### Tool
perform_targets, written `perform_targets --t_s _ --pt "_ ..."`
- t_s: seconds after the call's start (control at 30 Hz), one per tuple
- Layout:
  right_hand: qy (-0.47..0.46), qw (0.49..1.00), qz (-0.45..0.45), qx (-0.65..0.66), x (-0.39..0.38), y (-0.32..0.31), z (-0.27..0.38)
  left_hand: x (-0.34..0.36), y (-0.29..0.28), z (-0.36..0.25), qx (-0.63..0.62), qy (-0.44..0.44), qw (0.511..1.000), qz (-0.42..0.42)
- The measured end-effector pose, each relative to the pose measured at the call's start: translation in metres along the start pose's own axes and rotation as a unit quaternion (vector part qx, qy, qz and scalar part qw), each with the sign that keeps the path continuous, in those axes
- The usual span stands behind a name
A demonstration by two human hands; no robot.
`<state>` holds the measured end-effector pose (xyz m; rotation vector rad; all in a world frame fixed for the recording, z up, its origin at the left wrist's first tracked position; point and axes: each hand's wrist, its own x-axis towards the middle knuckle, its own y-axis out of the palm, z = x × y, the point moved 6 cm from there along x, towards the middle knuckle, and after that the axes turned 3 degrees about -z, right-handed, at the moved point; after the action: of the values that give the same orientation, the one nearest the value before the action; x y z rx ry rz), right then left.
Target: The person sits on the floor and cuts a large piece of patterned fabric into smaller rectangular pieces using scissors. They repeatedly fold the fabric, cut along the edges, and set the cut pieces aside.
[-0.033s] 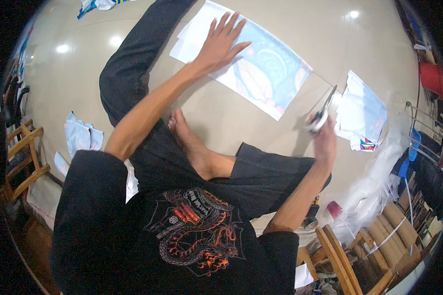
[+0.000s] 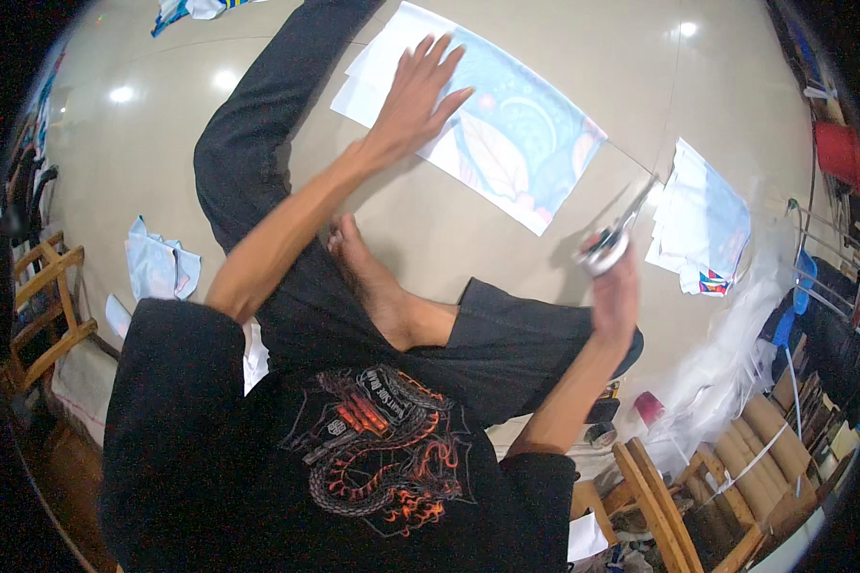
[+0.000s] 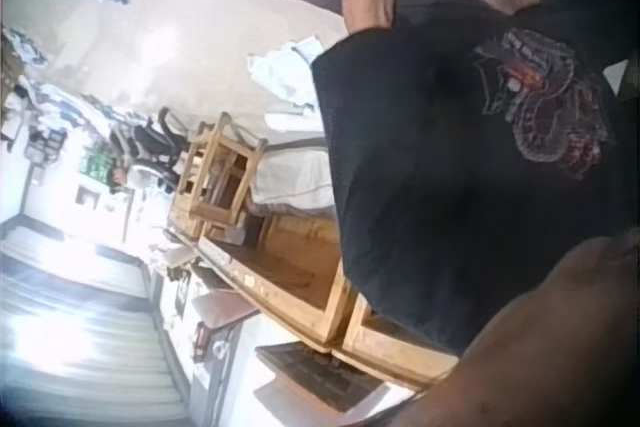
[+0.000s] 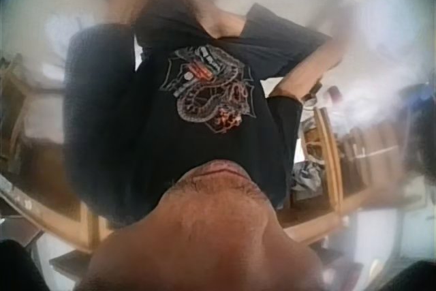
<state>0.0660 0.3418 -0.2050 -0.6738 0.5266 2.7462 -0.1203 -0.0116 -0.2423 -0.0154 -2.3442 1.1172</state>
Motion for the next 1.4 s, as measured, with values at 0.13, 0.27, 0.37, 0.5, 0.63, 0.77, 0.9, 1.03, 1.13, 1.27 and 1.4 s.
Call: perform_targets --t_s 0.13,0.27,0.37,0.5,0.63,0.77,0.9,1.03,1.13,1.27,1.4 --pt "0.096 0.972 0.007 0.214 -0.113 0.114 -0.076 -0.106 -0.067 -0.018 -0.287 -0.261 0.920 0.057" --pt "0.202 0.933 0.058 0.293 -0.150 0.162 -0.140 -0.150 -0.073 -0.045 -0.508 -0.438 0.731 0.125" --pt "0.200 0.943 0.012 0.267 -0.135 0.163 -0.147 -0.164 -0.046 -0.059 -0.577 -0.497 0.624 0.177" --pt "0.172 0.951 0.011 0.258 -0.093 0.149 -0.142 -0.174 -0.004 -0.065 -0.603 -0.554 0.538 0.199" --pt "0.169 0.975 0.018 0.141 -0.061 0.141 -0.140 -0.148 0.014 -0.052 -0.613 -0.581 0.520 0.130" --pt "0.154 0.986 0.028 0.053 -0.045 0.143 -0.136 -0.128 0.023 -0.041 -0.587 -0.610 0.526 0.083" --pt "0.143 0.988 0.041 0.034 -0.034 0.139 -0.142 -0.121 0.029 -0.035 -0.541 -0.615 0.571 0.065" --pt "0.148 0.988 0.037 0.031 -0.030 0.139 -0.142 -0.123 0.030 -0.035 -0.518 -0.619 0.587 0.063" --pt "0.141 0.989 0.040 0.023 -0.029 0.146 -0.137 -0.120 0.027 -0.035 -0.509 -0.619 0.596 0.060" --pt "0.135 0.990 0.041 0.022 -0.027 0.144 -0.139 -0.118 0.024 -0.036 -0.507 -0.613 0.603 0.058" --pt "0.153 0.987 0.034 0.021 -0.027 0.142 -0.141 -0.118 0.024 -0.035 -0.509 -0.613 0.602 0.059"
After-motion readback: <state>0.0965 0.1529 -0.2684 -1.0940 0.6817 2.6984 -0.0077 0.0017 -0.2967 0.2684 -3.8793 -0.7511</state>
